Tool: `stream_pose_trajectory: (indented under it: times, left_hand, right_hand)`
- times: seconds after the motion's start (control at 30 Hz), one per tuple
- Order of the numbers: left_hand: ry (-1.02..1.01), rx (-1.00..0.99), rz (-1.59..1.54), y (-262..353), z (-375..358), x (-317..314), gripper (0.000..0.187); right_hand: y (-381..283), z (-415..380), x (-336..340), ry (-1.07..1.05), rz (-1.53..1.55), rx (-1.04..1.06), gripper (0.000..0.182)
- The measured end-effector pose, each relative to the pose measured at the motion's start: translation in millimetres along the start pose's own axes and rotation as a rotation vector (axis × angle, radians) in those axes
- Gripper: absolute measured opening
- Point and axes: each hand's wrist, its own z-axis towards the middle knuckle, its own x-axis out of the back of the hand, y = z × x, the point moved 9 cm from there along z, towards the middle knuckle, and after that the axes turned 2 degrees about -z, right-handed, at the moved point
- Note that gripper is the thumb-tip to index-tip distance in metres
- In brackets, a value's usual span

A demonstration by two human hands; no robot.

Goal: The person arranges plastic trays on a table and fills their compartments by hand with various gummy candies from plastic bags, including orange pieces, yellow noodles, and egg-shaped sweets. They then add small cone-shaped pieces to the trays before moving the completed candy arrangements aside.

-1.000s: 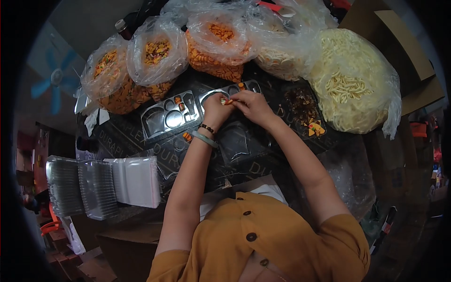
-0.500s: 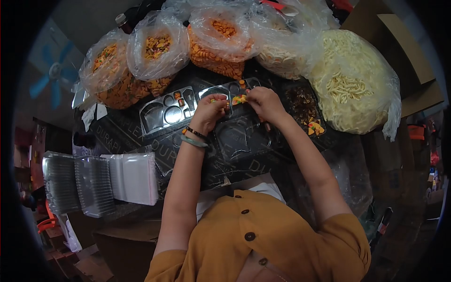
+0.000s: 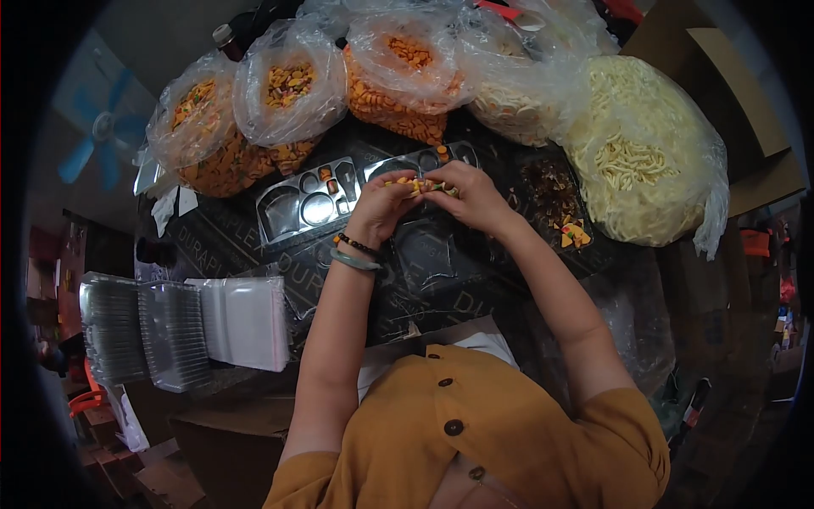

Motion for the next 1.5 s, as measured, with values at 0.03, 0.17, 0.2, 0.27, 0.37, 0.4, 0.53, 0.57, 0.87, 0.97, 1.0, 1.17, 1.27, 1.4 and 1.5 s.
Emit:
stream_pose_trajectory:
  times: [0.03, 0.17, 0.2, 0.27, 0.37, 0.4, 0.53, 0.57, 0.87, 0.97, 1.0, 1.17, 1.27, 1.4, 1.5]
  left_hand:
    - [-0.003, 0.001, 0.001, -1, 0, -1, 0.024]
    - [-0.053, 0.021, -0.034, -5, 3, -4, 0.021]
    - [-0.064, 0.032, -0.074, -6, 4, -6, 0.020]
    - [-0.047, 0.040, -0.105, -8, 5, -7, 0.020]
    - [-0.016, 0.040, -0.135, -14, 9, -3, 0.018]
    - [0.000, 0.031, -0.133, -14, 10, -3, 0.017]
    - [0.005, 0.008, -0.158, -12, 7, -6, 0.017]
    - [0.051, -0.023, -0.156, -10, 4, -3, 0.018]
    - [0.173, -0.022, 0.034, -3, 0, 7, 0.019]
    - [0.170, -0.003, 0.074, -10, 4, 12, 0.018]
    - [0.156, 0.003, 0.095, -10, 5, 10, 0.018]
    - [0.200, -0.004, 0.127, -8, 3, 8, 0.019]
    - [0.196, 0.007, 0.132, -10, 4, 10, 0.020]
    - [0.160, 0.007, 0.113, -12, 7, 11, 0.023]
    - [0.120, -0.037, 0.057, -9, 3, 9, 0.026]
  right_hand:
    - [1, 1, -4, -0.021, 0.238, -0.056, 0.011]
    - [8, 0, -10, -0.009, 0.183, -0.054, 0.013]
    - [14, -1, -11, -0.003, 0.223, -0.116, 0.013]
    - [21, -3, -13, 0.001, 0.261, -0.181, 0.013]
    - [27, -7, -13, 0.029, 0.291, -0.262, 0.013]
    - [17, -6, -8, 0.048, 0.272, -0.213, 0.014]
    - [7, -10, 0, 0.134, 0.179, -0.067, 0.017]
    - [9, -10, 2, 0.134, 0.179, -0.066, 0.017]
    - [30, -16, 0, -0.078, -0.048, -0.173, 0.018]
    - [47, -15, 14, 0.021, 0.013, -0.324, 0.018]
    - [43, -15, 10, -0.046, -0.053, -0.306, 0.018]
    - [32, -13, -11, -0.176, -0.264, -0.155, 0.016]
    - [31, -11, -22, -0.178, -0.252, -0.155, 0.013]
    - [20, -10, -15, -0.056, -0.330, -0.070, 0.010]
    - [23, -11, -9, -0.072, -0.313, -0.106, 0.010]
